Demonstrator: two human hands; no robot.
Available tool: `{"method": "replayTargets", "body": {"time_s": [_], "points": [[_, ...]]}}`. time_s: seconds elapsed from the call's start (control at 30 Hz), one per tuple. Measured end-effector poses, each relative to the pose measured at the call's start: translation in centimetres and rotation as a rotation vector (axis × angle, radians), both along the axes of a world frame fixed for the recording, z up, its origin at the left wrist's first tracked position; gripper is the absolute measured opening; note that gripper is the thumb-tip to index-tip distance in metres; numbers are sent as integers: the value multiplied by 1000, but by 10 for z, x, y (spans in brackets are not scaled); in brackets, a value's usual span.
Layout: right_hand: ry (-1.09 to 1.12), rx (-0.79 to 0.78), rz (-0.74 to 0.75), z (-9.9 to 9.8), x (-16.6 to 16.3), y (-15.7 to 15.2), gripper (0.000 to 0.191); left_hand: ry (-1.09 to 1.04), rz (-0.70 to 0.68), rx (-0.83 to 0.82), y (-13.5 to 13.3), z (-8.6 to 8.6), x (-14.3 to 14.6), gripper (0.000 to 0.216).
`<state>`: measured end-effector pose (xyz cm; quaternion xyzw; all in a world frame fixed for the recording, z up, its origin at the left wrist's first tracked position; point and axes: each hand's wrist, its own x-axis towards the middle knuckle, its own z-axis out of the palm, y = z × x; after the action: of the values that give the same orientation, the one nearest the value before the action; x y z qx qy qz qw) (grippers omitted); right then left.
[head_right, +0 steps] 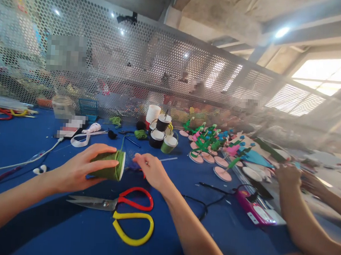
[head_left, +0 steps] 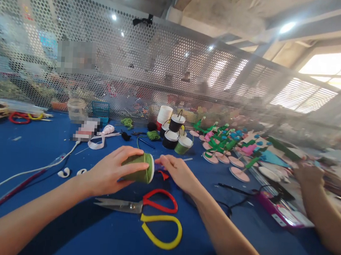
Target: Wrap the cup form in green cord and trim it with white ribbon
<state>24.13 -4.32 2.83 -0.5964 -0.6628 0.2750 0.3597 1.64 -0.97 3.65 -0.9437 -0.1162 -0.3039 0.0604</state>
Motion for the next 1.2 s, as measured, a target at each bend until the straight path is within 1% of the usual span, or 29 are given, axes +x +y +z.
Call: {"method": "replayTargets", "body": {"time_s": [0.03,0.1,0.17,0.27,0.43,0.53,0.63,0.7,0.77,0.9,1.07,1.2], "points": [[140,-68,119,3,-5,0,51,10,-12,0,-2,0,1,42],[360,-191,303,9,-13,2,63,32,-27,8,-5,1,3,42],[475,-258,376,14,-19,6,67,42,-27,11,-6,3,3,41],[537,-321,360,18,-22,16,70,59,-26,-16,-7,6,3,40],[570,-539,315,13,-25,27,74,94,-76,-18,-10,8,4,38],[661,-592,380,9,-26,28,72,91,-79,-34,-13,8,5,38],[811,-531,472,11,-24,26,66,105,-97,-79,-15,9,6,39],[861,-436,489,14,-20,24,53,106,-103,-132,-15,10,5,43],[846,-365,475,16,-16,21,39,102,-87,-195,-14,11,4,45],[788,-278,387,15,-13,17,26,81,-44,-334,-12,10,0,46],[834,-175,308,15,-16,15,21,70,-41,-444,-13,9,-2,50],[880,-74,233,19,-17,15,24,61,18,-544,-12,11,-1,55]]}}
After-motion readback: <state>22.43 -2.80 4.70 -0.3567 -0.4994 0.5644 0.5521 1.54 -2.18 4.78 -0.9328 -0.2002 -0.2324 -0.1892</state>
